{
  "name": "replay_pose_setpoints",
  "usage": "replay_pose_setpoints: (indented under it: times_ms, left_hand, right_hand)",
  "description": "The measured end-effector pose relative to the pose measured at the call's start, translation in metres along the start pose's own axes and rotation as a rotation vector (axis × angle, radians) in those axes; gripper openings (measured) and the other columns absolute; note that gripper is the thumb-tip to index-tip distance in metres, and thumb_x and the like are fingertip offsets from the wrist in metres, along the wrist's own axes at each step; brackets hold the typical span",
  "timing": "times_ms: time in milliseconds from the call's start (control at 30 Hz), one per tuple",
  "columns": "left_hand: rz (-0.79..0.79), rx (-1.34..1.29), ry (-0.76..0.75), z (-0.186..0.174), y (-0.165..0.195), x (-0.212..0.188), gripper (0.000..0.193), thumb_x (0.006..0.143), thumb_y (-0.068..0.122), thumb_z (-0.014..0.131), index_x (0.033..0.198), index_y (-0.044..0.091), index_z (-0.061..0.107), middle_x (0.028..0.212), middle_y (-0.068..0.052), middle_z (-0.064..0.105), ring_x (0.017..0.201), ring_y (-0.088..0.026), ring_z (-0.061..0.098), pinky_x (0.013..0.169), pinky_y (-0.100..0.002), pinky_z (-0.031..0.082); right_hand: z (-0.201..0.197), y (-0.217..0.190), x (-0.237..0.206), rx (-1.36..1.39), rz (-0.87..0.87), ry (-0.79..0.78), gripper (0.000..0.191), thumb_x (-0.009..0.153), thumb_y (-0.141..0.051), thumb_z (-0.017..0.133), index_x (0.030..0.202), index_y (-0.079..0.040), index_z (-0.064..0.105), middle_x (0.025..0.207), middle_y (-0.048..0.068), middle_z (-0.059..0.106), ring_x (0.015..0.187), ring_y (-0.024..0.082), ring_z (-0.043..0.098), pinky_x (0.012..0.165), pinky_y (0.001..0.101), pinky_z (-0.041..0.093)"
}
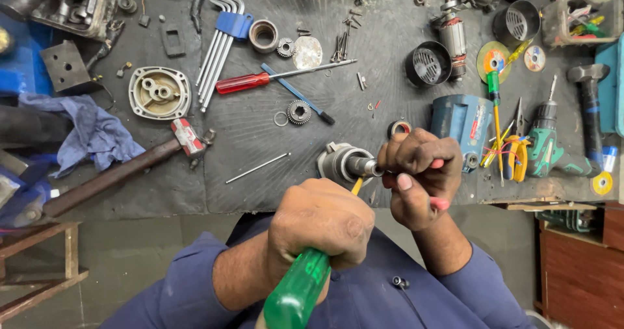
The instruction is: The person works on a small motor gearbox housing at a workbench. They use pliers and a screwdriver on the shaft assembly, then fit gears into the housing by hand, pressing and seating them and turning the parts to check movement.
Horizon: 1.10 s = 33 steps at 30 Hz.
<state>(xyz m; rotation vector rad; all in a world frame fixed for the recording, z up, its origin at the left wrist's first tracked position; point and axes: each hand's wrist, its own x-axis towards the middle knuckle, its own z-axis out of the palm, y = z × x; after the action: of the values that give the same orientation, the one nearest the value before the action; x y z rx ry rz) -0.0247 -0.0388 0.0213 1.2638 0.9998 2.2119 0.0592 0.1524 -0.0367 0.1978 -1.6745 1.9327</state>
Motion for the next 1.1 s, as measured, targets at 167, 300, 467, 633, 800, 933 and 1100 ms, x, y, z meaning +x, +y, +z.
replay_pose_setpoints:
  times_ms: [167, 300, 467, 633, 800, 933, 1100]
  left_hand:
    - [-0.009, 0.112, -0.1, 0.004, 0.003, 0.001, 0.035, 0.099, 0.032, 0.061, 0.075, 0.008, 0.05, 0.069, -0.002, 0.047, 0.056, -0.019, 0.054, 0.052, -0.032, 0.038]
    - [0.053, 0.179, -0.157, 0.009, -0.001, 0.001, 0.03, 0.096, 0.03, 0.061, 0.078, 0.008, 0.05, 0.069, -0.003, 0.048, 0.058, -0.021, 0.055, 0.054, -0.034, 0.039]
    - [0.056, 0.117, -0.163, 0.015, -0.007, 0.0, 0.033, 0.1, 0.031, 0.065, 0.083, 0.008, 0.049, 0.076, -0.003, 0.051, 0.064, -0.021, 0.059, 0.058, -0.033, 0.046]
    - [0.015, 0.166, -0.153, 0.016, -0.001, 0.001, 0.032, 0.1, 0.028, 0.062, 0.079, 0.008, 0.049, 0.073, -0.003, 0.049, 0.06, -0.02, 0.056, 0.056, -0.032, 0.042]
    - [0.109, 0.199, -0.058, 0.02, 0.003, 0.003, 0.042, 0.086, 0.037, 0.067, 0.072, 0.006, 0.043, 0.063, -0.002, 0.041, 0.052, -0.018, 0.046, 0.05, -0.032, 0.032]
    - [0.151, 0.177, -0.03, 0.025, 0.003, -0.001, 0.048, 0.099, 0.039, 0.066, 0.074, 0.004, 0.045, 0.066, -0.003, 0.044, 0.056, -0.019, 0.048, 0.048, -0.032, 0.033]
    - [0.186, 0.217, 0.044, 0.027, 0.012, -0.001, 0.035, 0.102, 0.019, 0.059, 0.072, 0.004, 0.048, 0.062, -0.003, 0.046, 0.05, -0.019, 0.05, 0.046, -0.032, 0.037]
  right_hand:
    - [-0.004, 0.0, -0.005, -0.031, -0.039, -0.046, 0.021, 0.088, -0.003, 0.054, 0.102, -0.009, 0.039, 0.085, 0.006, 0.041, 0.061, 0.014, 0.039, 0.055, 0.0321, 0.043]
    - [-0.006, 0.0, -0.012, -0.045, -0.077, -0.06, 0.021, 0.09, -0.003, 0.055, 0.099, -0.011, 0.038, 0.082, 0.006, 0.04, 0.061, 0.015, 0.038, 0.055, 0.0323, 0.042]
    - [-0.007, -0.006, -0.01, -0.055, -0.056, -0.113, 0.024, 0.089, -0.007, 0.06, 0.104, -0.012, 0.041, 0.086, 0.005, 0.042, 0.067, 0.016, 0.041, 0.062, 0.0338, 0.044]
    - [0.002, -0.027, 0.003, -0.155, 0.093, -0.059, 0.067, 0.084, -0.02, 0.069, 0.144, -0.013, 0.038, 0.124, 0.012, 0.051, 0.098, 0.026, 0.051, 0.091, 0.0408, 0.05]
    - [-0.001, -0.087, 0.002, -0.169, -0.058, 0.244, 0.066, 0.098, -0.02, 0.073, 0.152, -0.023, 0.036, 0.14, 0.013, 0.052, 0.117, 0.028, 0.061, 0.105, 0.0458, 0.054]
    - [-0.028, -0.105, 0.006, -0.391, 0.052, 0.128, 0.062, 0.098, -0.016, 0.07, 0.152, -0.015, 0.04, 0.143, 0.01, 0.051, 0.12, 0.023, 0.058, 0.105, 0.0396, 0.054]
    - [-0.044, -0.054, -0.008, -0.934, 0.39, -0.191, 0.083, 0.076, -0.022, 0.086, 0.148, -0.009, 0.047, 0.134, 0.016, 0.055, 0.115, 0.029, 0.055, 0.099, 0.0388, 0.05]
